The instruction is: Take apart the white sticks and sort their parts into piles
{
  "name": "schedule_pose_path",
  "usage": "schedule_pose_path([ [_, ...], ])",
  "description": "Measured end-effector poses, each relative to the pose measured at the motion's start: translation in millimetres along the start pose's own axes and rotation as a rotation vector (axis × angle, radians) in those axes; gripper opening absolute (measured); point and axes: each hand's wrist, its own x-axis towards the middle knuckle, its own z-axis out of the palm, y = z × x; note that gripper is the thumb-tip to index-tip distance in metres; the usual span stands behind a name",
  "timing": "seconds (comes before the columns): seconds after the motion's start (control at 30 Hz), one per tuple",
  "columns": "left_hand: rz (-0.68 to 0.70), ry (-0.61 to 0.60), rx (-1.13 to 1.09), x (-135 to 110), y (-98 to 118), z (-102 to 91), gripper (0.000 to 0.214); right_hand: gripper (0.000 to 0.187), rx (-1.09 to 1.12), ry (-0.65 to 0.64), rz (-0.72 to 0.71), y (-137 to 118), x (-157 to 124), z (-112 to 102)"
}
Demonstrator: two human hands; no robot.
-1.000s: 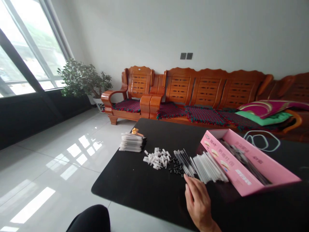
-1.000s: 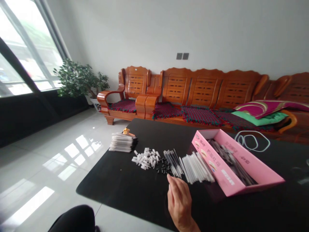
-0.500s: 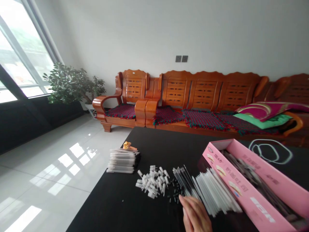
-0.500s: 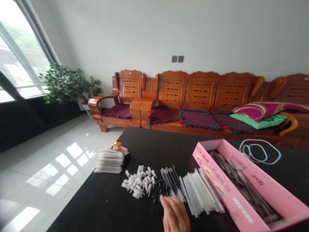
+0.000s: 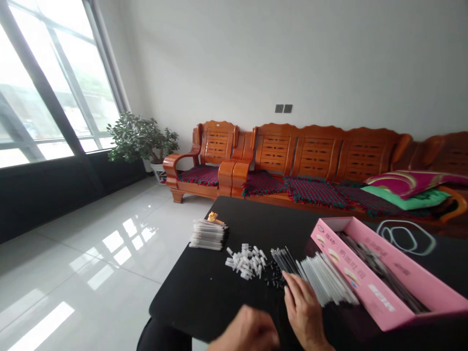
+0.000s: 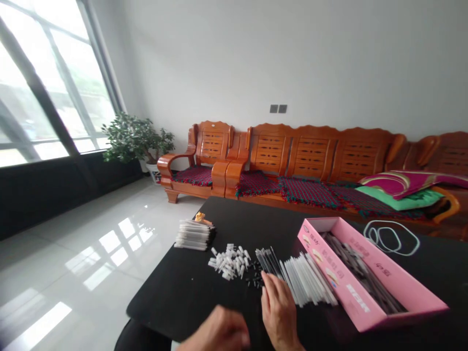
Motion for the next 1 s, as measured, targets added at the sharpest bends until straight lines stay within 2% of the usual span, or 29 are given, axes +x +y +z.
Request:
schedule_pose_path([
  [0.03,-0.015,0.053,0.022,11,-4,-19.5,0.03,0.038,-0.027,-0.026,0.015,-2,3,2],
  [0.1,-0.105,0.436,0.241,27,-14,-57.9,0.024,0.037,-0.096,-0.07,0.039,-5,8,8],
  [0.13,-0.102,0.579,0.33,32,-22,-74.7,0.019,0.037,-0.13,-0.088,0.044,-6,9,11],
  [0.2,-0.102,0.739,0.457,38,-38,-100.2,0.022,0.037,-0.18,-0.11,0.041,-8,11,14],
  [0.27,-0.108,0.806,0.551,41,-55,-114.0,0.029,0.037,-0.21,-0.106,0.028,-9,10,16],
  [0.37,-0.114,0.836,0.614,45,-74,-119.3,0.036,0.038,-0.238,-0.08,0.002,-6,3,16],
  [0.5,-0.14,0.807,0.661,50,-82,-117.4,0.039,0.04,-0.242,-0.057,-0.024,0,-7,19],
  [0.73,-0.17,0.711,0.759,49,-74,-115.5,0.036,0.042,-0.186,-0.017,-0.032,4,-13,27],
  [0.87,-0.155,0.686,0.784,47,-68,-114.6,0.033,0.04,-0.189,-0.021,-0.055,1,-11,25],
  [1.0,-0.196,0.672,0.799,47,-63,-114.4,0.031,0.04,-0.201,-0.02,-0.067,-1,-10,22],
])
